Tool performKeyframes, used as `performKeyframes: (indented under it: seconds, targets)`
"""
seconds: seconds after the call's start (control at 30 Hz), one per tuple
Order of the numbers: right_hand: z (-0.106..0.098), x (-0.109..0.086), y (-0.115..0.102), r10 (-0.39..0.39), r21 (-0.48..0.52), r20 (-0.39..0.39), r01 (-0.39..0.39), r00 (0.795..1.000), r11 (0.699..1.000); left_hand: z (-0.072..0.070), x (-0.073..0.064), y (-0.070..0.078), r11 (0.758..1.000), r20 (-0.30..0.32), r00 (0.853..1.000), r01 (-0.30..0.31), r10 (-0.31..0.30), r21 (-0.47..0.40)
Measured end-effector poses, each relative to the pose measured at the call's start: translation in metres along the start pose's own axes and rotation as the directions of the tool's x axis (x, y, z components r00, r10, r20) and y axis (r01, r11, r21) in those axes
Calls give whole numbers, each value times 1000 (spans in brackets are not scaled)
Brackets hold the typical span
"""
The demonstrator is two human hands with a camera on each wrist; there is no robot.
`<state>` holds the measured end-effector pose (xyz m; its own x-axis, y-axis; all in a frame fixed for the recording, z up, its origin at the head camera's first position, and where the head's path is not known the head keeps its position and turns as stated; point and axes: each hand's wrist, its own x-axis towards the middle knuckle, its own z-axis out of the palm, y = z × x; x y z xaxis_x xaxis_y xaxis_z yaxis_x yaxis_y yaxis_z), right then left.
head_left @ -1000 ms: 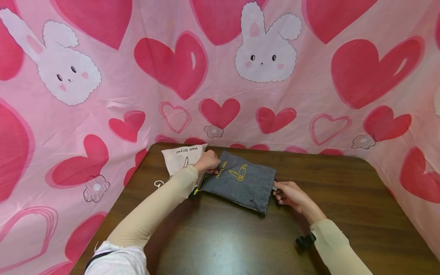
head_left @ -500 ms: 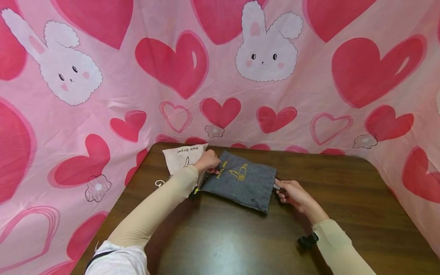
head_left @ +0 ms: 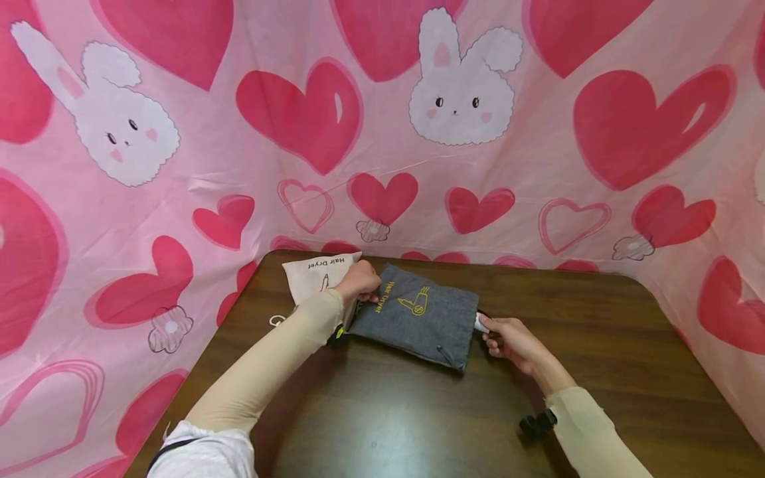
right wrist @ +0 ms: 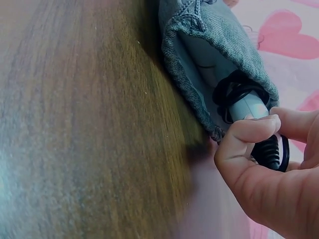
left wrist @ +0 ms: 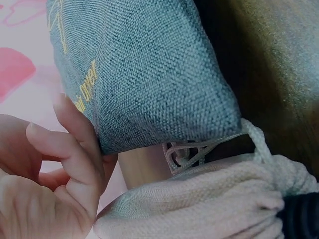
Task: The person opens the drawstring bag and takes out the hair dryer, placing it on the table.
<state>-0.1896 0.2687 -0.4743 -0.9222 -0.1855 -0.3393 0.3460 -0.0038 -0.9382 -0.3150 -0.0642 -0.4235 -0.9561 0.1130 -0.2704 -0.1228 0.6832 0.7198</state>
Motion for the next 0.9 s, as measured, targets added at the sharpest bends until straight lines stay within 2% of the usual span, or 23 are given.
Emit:
performKeyframes:
  seconds: [0.2,0.5,0.9]
  targets:
    - [0,-2,0,-12,-3,-6,12,1000,1000,-1,1,-1,1000,7,1000,13,-12,-12]
    - [2,-5,-2,-27,-4,-16,27,1000,1000,-4,0,1,1000,9,1000,-1,1,-7]
    - [3,-7,-4,-31,-16,-8,31,999,999,-8,2,-2,996,28,999,-47,45,72]
